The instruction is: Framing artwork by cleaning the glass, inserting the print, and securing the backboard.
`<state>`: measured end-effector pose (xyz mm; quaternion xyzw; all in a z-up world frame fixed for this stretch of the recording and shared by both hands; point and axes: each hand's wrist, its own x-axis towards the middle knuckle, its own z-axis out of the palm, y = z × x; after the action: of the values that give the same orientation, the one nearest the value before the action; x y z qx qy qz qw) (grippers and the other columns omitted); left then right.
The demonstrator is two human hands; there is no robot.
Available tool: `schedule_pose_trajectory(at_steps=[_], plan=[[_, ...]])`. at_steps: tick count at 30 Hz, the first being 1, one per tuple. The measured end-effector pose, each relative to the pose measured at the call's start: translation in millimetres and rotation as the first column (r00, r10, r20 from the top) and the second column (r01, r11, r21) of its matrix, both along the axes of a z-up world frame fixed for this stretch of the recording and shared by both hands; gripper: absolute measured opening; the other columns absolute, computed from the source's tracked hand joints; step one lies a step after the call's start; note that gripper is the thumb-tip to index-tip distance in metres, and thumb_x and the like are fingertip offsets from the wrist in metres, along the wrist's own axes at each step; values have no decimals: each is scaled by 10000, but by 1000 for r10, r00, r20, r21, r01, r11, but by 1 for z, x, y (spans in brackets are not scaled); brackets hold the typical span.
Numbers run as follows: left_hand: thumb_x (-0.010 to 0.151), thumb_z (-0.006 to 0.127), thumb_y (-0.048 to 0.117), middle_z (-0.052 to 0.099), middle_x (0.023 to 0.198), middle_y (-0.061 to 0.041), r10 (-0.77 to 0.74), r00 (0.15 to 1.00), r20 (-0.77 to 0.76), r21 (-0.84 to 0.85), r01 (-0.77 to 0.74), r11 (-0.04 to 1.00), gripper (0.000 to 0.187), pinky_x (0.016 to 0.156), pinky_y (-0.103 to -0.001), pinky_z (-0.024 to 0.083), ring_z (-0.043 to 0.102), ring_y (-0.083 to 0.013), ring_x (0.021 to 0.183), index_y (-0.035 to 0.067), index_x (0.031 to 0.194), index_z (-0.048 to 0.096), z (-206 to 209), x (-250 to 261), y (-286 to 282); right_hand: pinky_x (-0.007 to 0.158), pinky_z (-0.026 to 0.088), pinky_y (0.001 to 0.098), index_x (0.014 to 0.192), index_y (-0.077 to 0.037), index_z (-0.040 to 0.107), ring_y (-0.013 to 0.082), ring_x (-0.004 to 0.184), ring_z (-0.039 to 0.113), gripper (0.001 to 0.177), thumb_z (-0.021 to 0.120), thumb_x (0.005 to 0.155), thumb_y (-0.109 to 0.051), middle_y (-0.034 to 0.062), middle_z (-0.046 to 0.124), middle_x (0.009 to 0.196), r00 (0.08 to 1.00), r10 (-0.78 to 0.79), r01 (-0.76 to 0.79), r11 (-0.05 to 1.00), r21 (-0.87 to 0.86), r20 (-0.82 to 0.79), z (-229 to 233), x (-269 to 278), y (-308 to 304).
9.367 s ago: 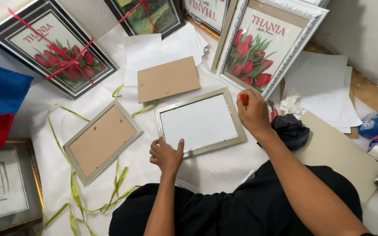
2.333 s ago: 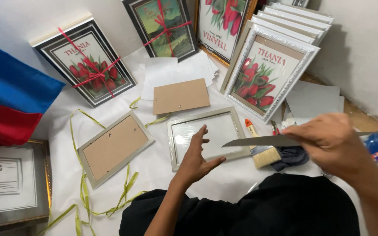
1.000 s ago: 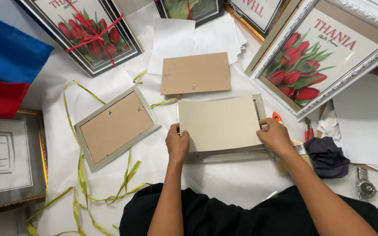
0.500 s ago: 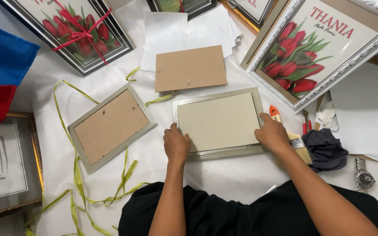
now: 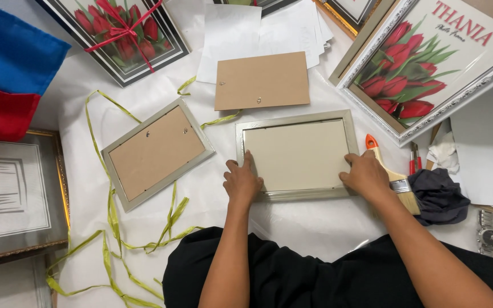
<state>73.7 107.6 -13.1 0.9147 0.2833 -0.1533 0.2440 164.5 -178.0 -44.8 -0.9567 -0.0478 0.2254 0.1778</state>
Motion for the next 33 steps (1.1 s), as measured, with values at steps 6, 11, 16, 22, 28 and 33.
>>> schedule_pose_trajectory(at_steps=[6,11,16,22,28,33], plan=[[847,804,325,393,1383,-244,-39,999,-35,28,40,999,749,955,-663,469,487,-537,1246,144,1512,511,-19,2,5,975,534,595,1457,-145,623,504,1250,602,657,763,834,-300,274,536,1270,1000,-7,6,999,-34,-23,8,-3,5],[847,809,315,391,1378,-234,-36,999,-34,26,37,999,751,956,-657,476,483,-526,1251,146,1514,509,-18,2,4,975,532,590,1449,-141,628,509,1242,599,646,766,836,-291,275,537,1257,1000,-6,6,999,-33,-15,7,-3,6],[852,809,305,395,1377,-241,-39,999,-33,22,40,999,757,957,-653,484,483,-530,1254,128,1519,498,-18,2,4,986,525,592,1477,-167,601,508,1254,587,681,769,831,-304,266,526,1265,1000,16,-16,998,-55,-11,1,-2,5],[849,815,300,394,1378,-247,-48,998,-34,29,49,998,763,959,-665,482,480,-538,1256,124,1518,493,-19,2,4,994,518,600,1473,-146,596,518,1259,576,673,763,840,-301,269,520,1269,1000,12,-12,999,-39,-16,1,-3,5],[831,825,292,409,1356,-251,-47,999,-4,41,47,998,756,943,-635,492,501,-527,1228,115,1498,517,-22,1,4,987,521,599,1483,-154,589,519,1256,578,679,758,844,-310,270,518,1273,1000,12,-13,999,-48,-22,-2,-2,4],[777,878,307,378,1409,-289,-107,994,12,165,103,981,926,977,-662,445,480,-545,1235,78,1549,421,6,0,-12,989,513,620,1515,-142,551,530,1266,580,721,745,845,-323,315,530,1309,998,1,-3,1000,-25,-61,13,4,3]])
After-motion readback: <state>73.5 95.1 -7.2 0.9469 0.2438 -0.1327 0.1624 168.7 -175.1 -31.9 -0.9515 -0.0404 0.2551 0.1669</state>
